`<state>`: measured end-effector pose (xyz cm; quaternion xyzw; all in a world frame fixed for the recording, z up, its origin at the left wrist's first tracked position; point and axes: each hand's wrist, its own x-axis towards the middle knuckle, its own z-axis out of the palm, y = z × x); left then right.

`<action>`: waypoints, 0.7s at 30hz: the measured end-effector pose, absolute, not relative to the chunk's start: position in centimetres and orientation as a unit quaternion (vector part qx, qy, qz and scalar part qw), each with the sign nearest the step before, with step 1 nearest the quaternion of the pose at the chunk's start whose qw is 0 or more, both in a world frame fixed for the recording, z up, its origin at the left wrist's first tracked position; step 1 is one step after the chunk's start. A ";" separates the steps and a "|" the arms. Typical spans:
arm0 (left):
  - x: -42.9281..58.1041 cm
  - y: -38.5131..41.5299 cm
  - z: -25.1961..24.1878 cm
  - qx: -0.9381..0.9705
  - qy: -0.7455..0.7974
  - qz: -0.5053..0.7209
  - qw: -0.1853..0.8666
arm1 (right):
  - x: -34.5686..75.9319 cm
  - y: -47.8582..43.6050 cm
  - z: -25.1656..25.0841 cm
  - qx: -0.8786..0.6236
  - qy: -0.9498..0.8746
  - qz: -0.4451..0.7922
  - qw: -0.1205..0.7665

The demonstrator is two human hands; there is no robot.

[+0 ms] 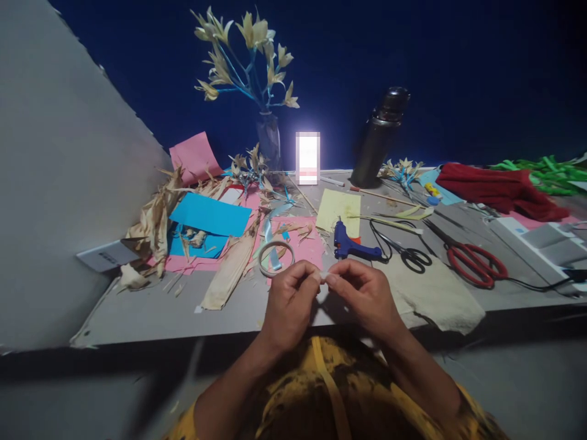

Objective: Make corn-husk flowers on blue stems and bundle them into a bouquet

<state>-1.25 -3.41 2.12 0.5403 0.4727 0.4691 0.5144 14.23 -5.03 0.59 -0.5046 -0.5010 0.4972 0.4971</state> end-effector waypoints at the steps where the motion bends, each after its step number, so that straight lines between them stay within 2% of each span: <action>1: -1.4 -3.4 2.1 0.529 0.470 0.467 0.530 | 14.1 -5.1 0.5 -0.507 -0.491 0.500 0.501; 9: -2.6 -3.5 1.5 0.380 0.407 0.442 0.703 | 13.3 -5.7 0.0 -0.477 -0.423 0.556 0.534; 13: -3.5 -2.9 2.2 0.299 0.395 0.558 0.666 | 13.9 -5.9 0.4 -0.482 -0.377 0.560 0.558; 15: -3.5 -2.9 2.2 0.294 0.382 0.574 0.663 | 13.8 -6.0 0.8 -0.467 -0.346 0.590 0.560; 19: -2.4 -3.9 1.5 0.340 0.357 0.480 0.726 | 13.0 -6.0 1.4 -0.422 -0.291 0.655 0.555; 21: -2.2 -4.3 1.1 0.383 0.395 0.433 0.714 | 12.6 -6.1 1.4 -0.419 -0.283 0.662 0.553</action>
